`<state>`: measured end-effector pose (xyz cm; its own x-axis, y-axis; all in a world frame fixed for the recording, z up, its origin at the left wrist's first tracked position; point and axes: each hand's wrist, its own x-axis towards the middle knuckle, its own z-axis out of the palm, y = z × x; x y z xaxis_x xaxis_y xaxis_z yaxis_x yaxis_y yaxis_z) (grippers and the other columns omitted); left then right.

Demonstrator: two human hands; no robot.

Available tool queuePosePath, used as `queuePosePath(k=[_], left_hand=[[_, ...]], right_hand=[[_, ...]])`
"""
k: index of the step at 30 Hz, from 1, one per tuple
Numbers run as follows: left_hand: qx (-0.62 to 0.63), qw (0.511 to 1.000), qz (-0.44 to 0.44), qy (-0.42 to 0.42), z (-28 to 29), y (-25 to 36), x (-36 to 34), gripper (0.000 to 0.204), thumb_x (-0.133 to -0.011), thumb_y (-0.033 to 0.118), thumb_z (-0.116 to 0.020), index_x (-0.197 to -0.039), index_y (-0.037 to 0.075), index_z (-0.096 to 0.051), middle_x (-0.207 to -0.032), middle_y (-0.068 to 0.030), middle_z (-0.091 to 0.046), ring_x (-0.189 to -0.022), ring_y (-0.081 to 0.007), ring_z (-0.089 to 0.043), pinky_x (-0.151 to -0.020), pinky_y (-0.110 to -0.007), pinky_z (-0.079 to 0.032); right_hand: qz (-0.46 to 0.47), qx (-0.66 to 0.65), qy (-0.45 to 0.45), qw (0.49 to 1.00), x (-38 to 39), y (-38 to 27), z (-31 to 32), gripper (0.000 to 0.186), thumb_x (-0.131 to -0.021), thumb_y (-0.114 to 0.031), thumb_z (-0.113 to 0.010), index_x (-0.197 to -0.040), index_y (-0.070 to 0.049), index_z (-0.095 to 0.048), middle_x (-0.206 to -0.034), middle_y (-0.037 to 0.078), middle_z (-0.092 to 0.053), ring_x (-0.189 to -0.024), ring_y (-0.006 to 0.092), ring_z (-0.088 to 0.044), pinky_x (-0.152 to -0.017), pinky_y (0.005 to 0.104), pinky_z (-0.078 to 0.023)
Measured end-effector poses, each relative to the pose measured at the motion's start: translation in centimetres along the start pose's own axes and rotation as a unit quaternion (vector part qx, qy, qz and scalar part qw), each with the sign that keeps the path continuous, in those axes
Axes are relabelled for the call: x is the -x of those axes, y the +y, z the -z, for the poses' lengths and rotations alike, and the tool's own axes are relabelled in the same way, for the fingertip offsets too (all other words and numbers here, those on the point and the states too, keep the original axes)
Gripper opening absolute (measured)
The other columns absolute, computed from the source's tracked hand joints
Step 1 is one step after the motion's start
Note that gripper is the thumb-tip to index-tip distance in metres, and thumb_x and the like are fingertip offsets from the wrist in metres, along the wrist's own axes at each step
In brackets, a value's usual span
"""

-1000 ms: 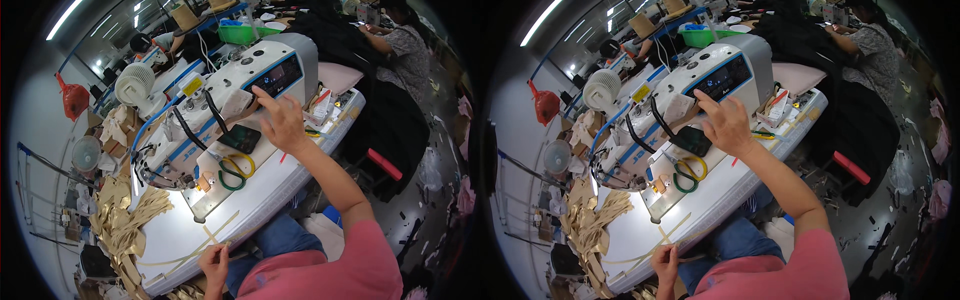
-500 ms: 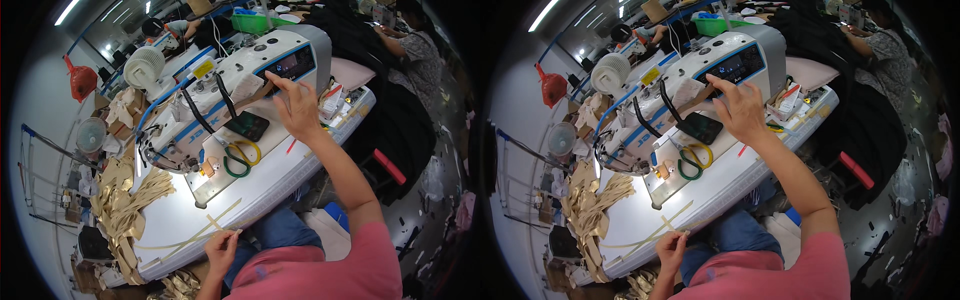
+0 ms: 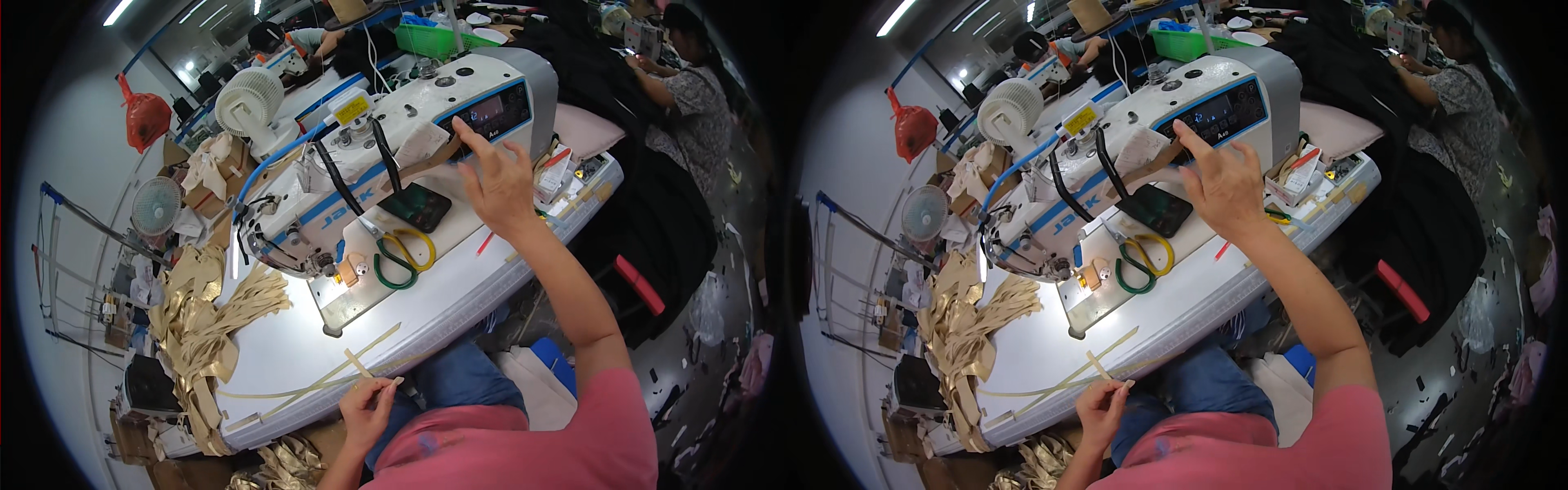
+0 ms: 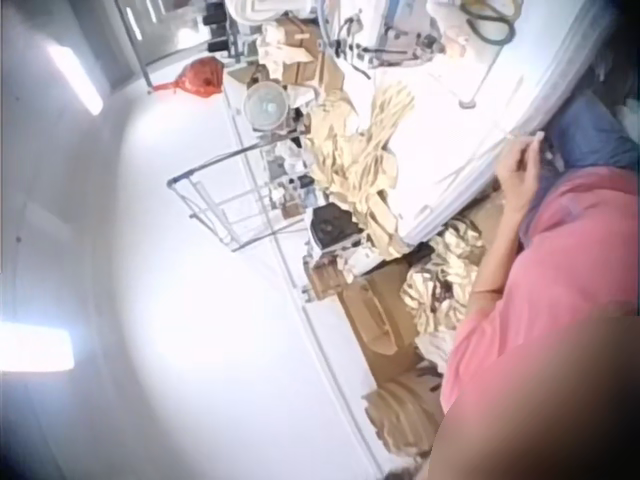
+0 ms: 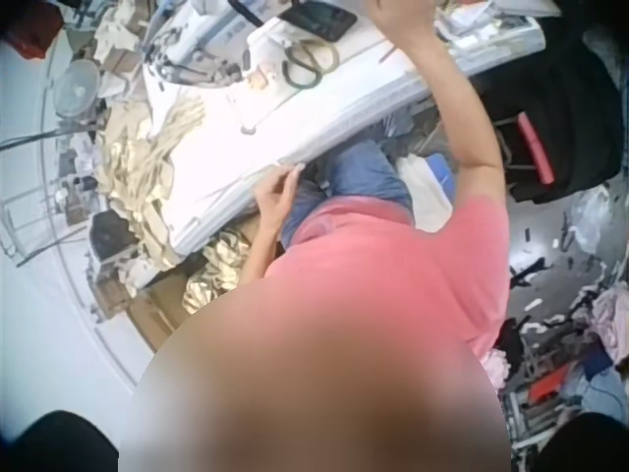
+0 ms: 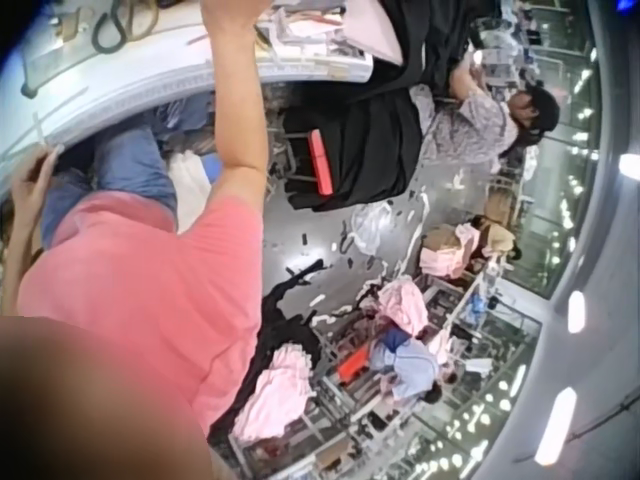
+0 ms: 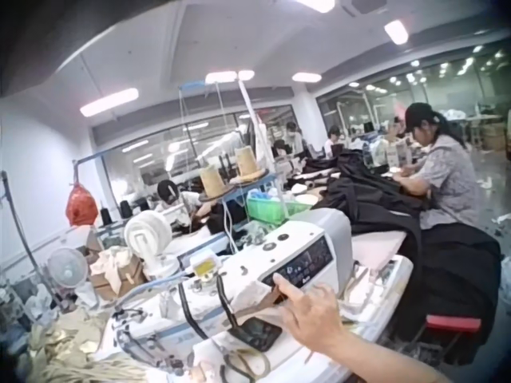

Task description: The user is sewing fabric strips using an industrial sewing machine in a production environment.

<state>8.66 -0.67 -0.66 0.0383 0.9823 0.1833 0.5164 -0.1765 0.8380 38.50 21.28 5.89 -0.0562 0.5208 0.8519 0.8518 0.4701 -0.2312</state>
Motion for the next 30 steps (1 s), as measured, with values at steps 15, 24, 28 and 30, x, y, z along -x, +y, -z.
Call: queuePosePath(k=[15,24,28,30], left_hand=[[-0.002,0.998,-0.058,-0.015,-0.3,-0.2,0.8,0.004,-0.084,0.001,-0.066,-0.087,-0.001,-0.068,-0.074,-0.0023,-0.059,-0.064,-0.007,-0.055,-0.055,-0.019,-0.043],[0.045,0.999,-0.023,0.013,-0.3,-1.7,1.8,0.005,-0.081,0.006,-0.07,-0.085,0.002,-0.068,-0.067,-0.0027,-0.059,-0.057,-0.0087,-0.051,-0.052,-0.022,-0.038],[0.051,0.998,-0.03,-0.007,-0.4,-1.3,1.1,0.005,-0.084,0.004,-0.068,-0.087,0.001,-0.068,-0.072,-0.0016,-0.059,-0.062,-0.0064,-0.053,-0.054,-0.02,-0.04],[0.055,0.997,-0.037,-0.027,-0.5,-0.9,0.7,0.005,-0.085,0.002,-0.066,-0.09,0.0,-0.068,-0.076,-0.0013,-0.06,-0.066,-0.0057,-0.055,-0.056,-0.018,-0.042]], right_hand=[[-0.034,0.004,-0.038,0.999,-0.4,-0.8,1.0,0.055,-0.091,-0.019,-0.054,-0.141,-0.015,-0.032,-0.132,0.002,-0.055,-0.102,0.0188,-0.061,-0.096,0.0436,-0.034],[-0.038,-0.001,-0.034,0.999,0.2,-0.6,0.5,0.055,-0.092,-0.018,-0.052,-0.142,-0.015,-0.029,-0.133,0.004,-0.053,-0.108,0.0205,-0.058,-0.096,0.044,-0.034],[-0.052,-0.014,-0.045,0.998,0.1,-1.3,0.9,0.056,-0.092,-0.017,-0.051,-0.143,-0.015,-0.027,-0.135,0.003,-0.053,-0.107,0.021,-0.059,-0.095,0.0441,-0.035],[-0.053,-0.002,-0.053,0.997,0.1,-1.0,0.6,0.056,-0.092,-0.017,-0.051,-0.143,-0.014,-0.027,-0.134,0.003,-0.053,-0.105,0.0215,-0.06,-0.095,0.0443,-0.035]])
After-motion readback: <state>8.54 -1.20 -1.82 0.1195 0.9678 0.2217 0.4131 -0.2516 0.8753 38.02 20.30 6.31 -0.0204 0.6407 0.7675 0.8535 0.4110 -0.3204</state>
